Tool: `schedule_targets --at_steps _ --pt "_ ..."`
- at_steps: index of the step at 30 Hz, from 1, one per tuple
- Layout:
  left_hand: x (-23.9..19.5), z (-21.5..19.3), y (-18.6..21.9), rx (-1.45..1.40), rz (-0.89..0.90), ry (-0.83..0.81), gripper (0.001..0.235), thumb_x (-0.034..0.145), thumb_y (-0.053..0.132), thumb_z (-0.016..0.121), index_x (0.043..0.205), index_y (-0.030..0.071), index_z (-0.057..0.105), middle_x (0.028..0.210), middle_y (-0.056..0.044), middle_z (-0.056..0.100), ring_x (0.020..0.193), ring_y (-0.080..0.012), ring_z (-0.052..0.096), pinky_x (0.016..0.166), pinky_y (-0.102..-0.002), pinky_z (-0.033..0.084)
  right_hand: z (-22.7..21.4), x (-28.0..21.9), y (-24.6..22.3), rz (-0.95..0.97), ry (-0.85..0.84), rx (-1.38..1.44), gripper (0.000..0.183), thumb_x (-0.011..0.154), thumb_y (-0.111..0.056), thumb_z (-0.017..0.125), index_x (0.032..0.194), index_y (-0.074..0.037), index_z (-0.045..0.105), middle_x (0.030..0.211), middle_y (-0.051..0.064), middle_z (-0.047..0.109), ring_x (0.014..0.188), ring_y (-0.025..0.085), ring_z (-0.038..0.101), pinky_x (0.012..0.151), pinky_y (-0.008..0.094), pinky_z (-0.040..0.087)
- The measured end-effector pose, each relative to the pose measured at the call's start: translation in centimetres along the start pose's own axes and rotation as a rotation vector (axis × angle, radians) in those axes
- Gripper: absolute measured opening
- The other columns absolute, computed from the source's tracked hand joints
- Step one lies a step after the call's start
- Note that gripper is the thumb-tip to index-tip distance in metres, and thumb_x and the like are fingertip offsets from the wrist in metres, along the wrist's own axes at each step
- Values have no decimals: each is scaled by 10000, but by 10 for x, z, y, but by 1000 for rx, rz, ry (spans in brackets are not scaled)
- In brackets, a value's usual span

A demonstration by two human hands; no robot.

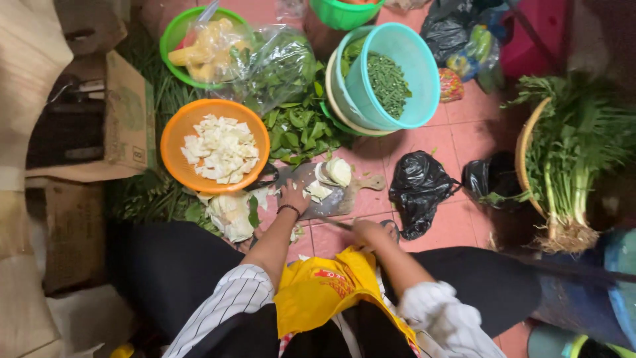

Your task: Chopping cabbage on a small wooden cutting board and placing the pieces into a plastic bowl.

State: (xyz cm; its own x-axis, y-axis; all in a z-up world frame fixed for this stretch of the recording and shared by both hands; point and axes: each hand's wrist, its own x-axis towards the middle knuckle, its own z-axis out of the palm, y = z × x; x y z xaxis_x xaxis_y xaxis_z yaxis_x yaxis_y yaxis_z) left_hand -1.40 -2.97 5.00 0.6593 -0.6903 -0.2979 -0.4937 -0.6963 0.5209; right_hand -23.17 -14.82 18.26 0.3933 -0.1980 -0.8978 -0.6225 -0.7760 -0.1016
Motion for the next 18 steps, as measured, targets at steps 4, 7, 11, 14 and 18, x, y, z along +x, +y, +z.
schedule_targets --at_steps 4,7,11,14,18 --pt "-20 -33 29 155 -36 -258 819 757 265 856 1462 236 439 1615 -181 197 1446 -453 251 1063 -515 473 9 -26 135 -81 316 184 395 952 -160 607 1321 -93 483 1066 206 734 940 383 735 762 488 569" --pt "6 39 -15 235 45 -111 726 768 162 831 1421 278 533 1637 -158 276 1425 -450 331 988 -499 546 -45 -151 172 -89 437 679 289 943 -171 499 1230 -140 517 835 6 675 706 131 622 661 324 544" --pt "0 31 -9 275 85 -84 584 815 145 812 1343 300 615 1587 -134 367 1411 -457 371 988 -492 554 -62 -193 216 -188 696 862 165 984 -123 540 1102 -10 525 796 78 599 700 184 599 662 351 524" --pt "-4 24 -6 196 29 -131 661 733 143 851 1337 265 611 1570 -115 370 1367 -451 394 1028 -475 528 -68 -202 213 -221 922 1172 170 1018 -144 522 1170 -71 494 858 26 568 724 140 558 668 317 504" --pt "14 27 -30 149 -53 -111 770 660 239 888 1371 276 594 1473 -212 401 1264 -474 471 1045 -493 483 -76 -223 199 -17 995 870 163 1068 -177 540 1095 -16 531 826 86 626 713 191 565 655 359 474"
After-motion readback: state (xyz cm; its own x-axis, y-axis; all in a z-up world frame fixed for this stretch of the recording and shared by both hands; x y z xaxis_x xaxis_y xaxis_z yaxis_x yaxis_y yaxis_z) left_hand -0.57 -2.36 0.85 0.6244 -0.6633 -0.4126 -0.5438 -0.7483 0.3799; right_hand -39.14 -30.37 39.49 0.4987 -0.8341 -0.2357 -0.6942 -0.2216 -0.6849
